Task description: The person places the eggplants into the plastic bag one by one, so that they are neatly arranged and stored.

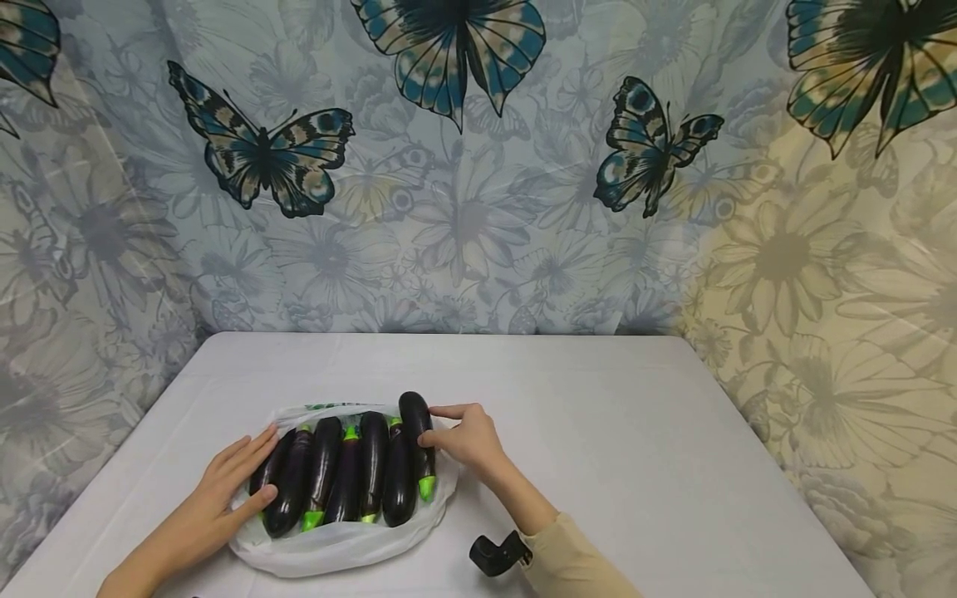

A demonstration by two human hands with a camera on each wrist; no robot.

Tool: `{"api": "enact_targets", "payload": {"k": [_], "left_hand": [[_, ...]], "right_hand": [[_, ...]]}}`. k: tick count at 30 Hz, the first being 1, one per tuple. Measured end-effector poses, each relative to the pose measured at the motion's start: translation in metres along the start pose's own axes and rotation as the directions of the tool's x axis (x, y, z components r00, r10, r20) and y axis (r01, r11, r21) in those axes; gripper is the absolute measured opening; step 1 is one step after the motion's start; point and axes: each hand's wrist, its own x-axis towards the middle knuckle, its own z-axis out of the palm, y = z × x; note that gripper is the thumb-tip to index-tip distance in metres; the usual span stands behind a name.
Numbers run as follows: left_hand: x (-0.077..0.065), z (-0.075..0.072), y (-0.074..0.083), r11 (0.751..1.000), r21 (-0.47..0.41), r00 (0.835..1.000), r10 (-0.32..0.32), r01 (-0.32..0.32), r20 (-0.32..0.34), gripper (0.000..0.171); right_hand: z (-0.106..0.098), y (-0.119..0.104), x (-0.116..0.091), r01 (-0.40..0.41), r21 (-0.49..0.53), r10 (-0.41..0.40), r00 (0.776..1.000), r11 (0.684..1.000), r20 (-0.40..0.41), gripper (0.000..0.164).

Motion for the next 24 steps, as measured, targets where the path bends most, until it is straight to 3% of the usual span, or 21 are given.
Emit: {"api": "enact_targets", "payload": {"k": [7, 16, 24], "left_hand": [[0.001, 0.000, 0.000, 1.000, -0.001, 1.000, 0.010, -0.010, 0.000, 0.071], [0.001, 0.000, 0.000, 1.000, -0.002, 1.000, 0.002, -0.002, 0.011, 0.071], [0.001, 0.001, 0.000, 1.000, -0.003, 1.000, 0.007, -0.007, 0.010, 0.072]], "right_hand": [[-0.001, -0.005, -0.004, -0.009, -0.065, 0.009, 1.000, 0.998, -0.005, 0.053], [0.003, -0.012, -0.008, -0.033, -0.223, 0.023, 0.999, 0.974, -0.045, 0.054], [0.004, -0.012, -0.006, -0.017, -0.272, 0.017, 1.000, 0.962, 0.000, 0.056]]}}
